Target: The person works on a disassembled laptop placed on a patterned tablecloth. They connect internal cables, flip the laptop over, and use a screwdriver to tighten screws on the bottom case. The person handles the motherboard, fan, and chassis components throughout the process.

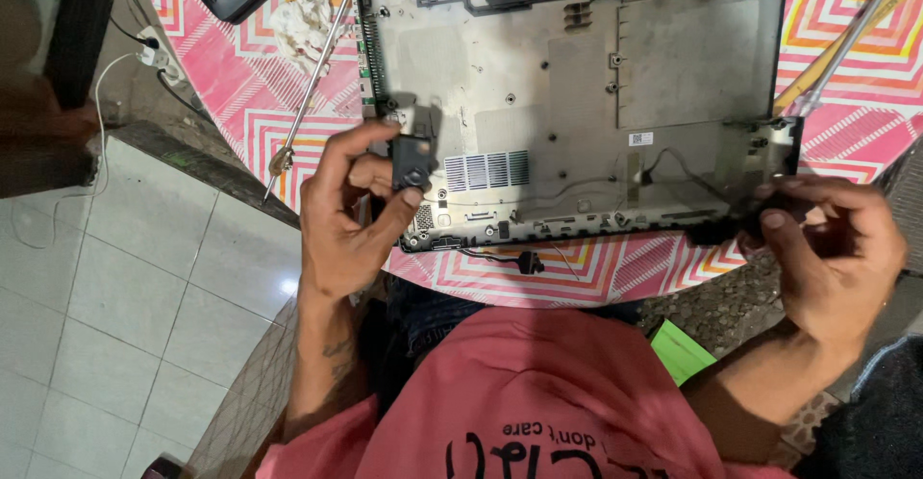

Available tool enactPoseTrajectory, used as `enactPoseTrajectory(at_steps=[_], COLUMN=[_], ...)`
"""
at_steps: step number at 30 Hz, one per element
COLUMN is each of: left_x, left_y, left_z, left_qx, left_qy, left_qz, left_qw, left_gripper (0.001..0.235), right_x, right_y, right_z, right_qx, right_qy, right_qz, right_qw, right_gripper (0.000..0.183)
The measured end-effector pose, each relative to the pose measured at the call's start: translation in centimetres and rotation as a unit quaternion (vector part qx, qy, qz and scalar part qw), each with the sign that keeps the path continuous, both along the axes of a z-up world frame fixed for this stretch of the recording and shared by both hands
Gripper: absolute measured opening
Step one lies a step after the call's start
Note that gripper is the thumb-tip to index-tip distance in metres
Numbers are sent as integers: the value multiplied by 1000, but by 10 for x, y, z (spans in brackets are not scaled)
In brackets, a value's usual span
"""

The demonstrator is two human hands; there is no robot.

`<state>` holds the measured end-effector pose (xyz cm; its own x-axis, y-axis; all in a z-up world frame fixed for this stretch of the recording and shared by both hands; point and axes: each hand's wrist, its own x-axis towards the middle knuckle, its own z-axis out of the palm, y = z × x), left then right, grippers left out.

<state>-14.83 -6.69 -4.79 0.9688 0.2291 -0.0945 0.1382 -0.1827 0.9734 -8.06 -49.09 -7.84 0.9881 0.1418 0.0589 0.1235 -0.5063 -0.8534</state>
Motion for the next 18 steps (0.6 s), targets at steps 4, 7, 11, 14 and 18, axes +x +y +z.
enactPoseTrajectory(at_steps=[4,7,11,14,18], left_x=[-3,-2,-1,-1,-2], left_y=[3,1,2,3,3], left_z=[4,2,4,1,3], left_qx=[69,66,100,117,138], left_qy=[6,7,1,14,27], left_qz=[-45,-48,-53,-57,-58], left_qw=[997,997,994,991,988], left_gripper=[40,40,35,33,28], right_x=[3,4,7,6,5], right_y=[7,7,12,13,12], right_z=[-2,-4,0,2,-2], right_qx=[55,61,83,90,91], right_qy=[14,-3,-6,-1,-3], right_qz=[-26,-54,-33,-20,-35], right_qw=[998,997,996,996,995], right_gripper=[36,38,33,29,33])
